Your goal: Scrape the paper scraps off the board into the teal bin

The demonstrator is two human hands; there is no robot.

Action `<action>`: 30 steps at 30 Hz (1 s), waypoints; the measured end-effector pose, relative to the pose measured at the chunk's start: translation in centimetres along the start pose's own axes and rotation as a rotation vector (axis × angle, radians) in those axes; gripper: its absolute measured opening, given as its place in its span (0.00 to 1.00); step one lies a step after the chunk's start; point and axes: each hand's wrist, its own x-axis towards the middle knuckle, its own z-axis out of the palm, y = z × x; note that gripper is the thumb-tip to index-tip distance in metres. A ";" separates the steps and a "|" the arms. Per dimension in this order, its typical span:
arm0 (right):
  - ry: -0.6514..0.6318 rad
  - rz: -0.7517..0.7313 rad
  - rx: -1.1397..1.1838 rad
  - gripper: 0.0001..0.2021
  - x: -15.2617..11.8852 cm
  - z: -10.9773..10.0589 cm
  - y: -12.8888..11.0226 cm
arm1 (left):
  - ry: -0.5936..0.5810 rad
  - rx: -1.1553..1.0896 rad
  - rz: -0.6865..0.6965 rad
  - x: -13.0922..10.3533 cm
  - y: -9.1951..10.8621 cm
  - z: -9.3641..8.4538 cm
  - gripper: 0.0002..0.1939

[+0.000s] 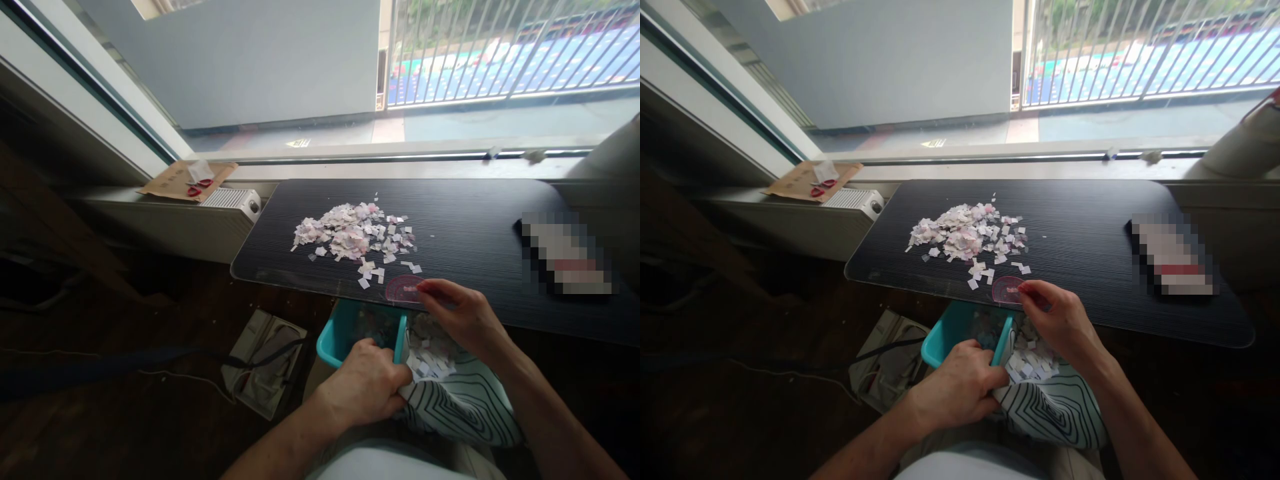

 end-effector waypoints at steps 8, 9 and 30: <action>0.064 -0.039 0.006 0.11 2.4 0.3 -1.0 | -0.009 -0.007 -0.050 -0.8 -0.4 0.2 0.08; 0.100 -0.045 -0.019 0.11 3.0 0.5 -1.0 | -0.008 -0.009 -0.065 -1.0 -0.4 0.3 0.08; 0.044 -0.037 -0.136 0.11 4.8 1.2 -1.0 | -0.025 -0.077 -0.212 -3.7 -1.6 1.4 0.03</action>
